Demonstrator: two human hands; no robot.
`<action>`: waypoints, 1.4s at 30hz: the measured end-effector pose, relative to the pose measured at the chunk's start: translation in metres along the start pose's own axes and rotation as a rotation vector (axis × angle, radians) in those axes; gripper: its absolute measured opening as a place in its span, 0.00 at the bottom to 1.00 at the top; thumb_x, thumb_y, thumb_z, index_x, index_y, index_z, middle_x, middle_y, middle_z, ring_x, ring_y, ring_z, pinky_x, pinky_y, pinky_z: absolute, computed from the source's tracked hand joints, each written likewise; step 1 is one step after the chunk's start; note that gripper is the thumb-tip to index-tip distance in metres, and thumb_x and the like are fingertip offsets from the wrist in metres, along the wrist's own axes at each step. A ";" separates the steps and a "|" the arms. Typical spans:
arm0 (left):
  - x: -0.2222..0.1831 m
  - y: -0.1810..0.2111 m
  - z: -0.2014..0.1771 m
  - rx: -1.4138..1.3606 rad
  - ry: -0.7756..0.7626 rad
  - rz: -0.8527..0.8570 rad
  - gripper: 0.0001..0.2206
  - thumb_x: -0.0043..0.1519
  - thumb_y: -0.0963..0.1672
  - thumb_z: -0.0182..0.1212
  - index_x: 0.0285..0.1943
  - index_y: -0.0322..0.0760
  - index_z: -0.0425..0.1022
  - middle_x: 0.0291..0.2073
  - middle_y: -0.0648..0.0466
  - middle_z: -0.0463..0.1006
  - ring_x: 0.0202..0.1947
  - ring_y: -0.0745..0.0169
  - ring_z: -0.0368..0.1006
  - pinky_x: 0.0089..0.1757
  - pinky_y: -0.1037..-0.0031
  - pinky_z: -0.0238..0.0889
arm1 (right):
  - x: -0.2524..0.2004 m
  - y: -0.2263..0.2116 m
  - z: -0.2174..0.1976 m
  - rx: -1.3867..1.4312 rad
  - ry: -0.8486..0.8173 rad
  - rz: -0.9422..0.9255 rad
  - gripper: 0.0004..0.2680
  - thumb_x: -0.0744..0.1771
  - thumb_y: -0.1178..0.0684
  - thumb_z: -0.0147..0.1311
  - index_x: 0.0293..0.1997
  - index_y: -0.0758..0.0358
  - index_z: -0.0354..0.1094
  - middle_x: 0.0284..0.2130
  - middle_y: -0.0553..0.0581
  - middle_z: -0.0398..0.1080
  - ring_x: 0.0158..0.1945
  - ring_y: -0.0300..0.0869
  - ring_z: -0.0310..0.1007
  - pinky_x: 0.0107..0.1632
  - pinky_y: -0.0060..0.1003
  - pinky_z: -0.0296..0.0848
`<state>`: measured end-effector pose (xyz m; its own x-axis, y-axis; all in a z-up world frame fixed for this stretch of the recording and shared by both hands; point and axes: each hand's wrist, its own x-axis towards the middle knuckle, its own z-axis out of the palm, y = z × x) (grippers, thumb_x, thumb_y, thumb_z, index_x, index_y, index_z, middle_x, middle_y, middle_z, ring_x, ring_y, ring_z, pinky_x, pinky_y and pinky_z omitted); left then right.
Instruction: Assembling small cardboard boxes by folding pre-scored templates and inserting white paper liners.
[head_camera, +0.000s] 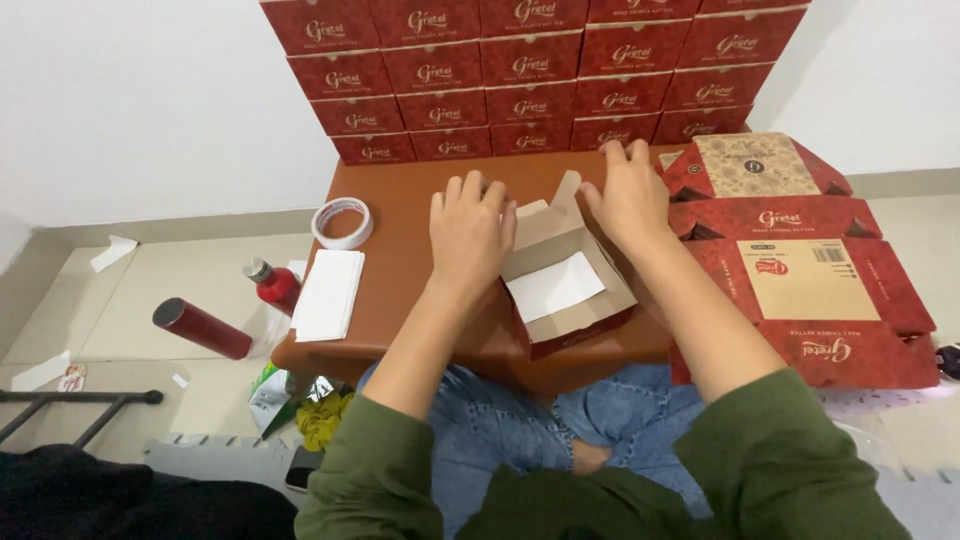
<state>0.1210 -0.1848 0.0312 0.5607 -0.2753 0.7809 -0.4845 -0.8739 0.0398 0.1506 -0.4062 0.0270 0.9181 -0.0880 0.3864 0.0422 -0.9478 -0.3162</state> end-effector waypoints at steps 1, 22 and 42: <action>-0.003 0.001 0.004 -0.002 -0.003 0.001 0.06 0.56 0.45 0.66 0.35 0.41 0.74 0.33 0.57 0.66 0.37 0.56 0.64 0.38 0.66 0.55 | 0.004 0.003 0.008 0.000 -0.001 0.004 0.18 0.64 0.50 0.64 0.58 0.62 0.64 0.49 0.66 0.64 0.48 0.65 0.75 0.43 0.62 0.77; -0.028 0.022 -0.066 -0.132 -0.133 -0.247 0.22 0.63 0.44 0.62 0.66 0.33 0.65 0.30 0.50 0.77 0.31 0.49 0.79 0.31 0.65 0.71 | -0.116 0.001 -0.086 0.479 0.000 -0.054 0.19 0.63 0.64 0.57 0.61 0.62 0.68 0.38 0.71 0.71 0.47 0.65 0.74 0.49 0.56 0.75; -0.076 0.025 -0.071 -0.627 -0.429 -0.633 0.20 0.59 0.45 0.56 0.62 0.53 0.75 0.48 0.50 0.82 0.38 0.44 0.81 0.40 0.56 0.72 | -0.152 -0.003 -0.049 0.356 -0.016 -0.115 0.17 0.64 0.58 0.55 0.59 0.46 0.68 0.48 0.54 0.74 0.54 0.54 0.74 0.51 0.52 0.74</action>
<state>0.0186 -0.1568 0.0173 0.9749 -0.0608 0.2144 -0.2099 -0.5736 0.7918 -0.0084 -0.4049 0.0121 0.9053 0.0199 0.4242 0.2770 -0.7847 -0.5545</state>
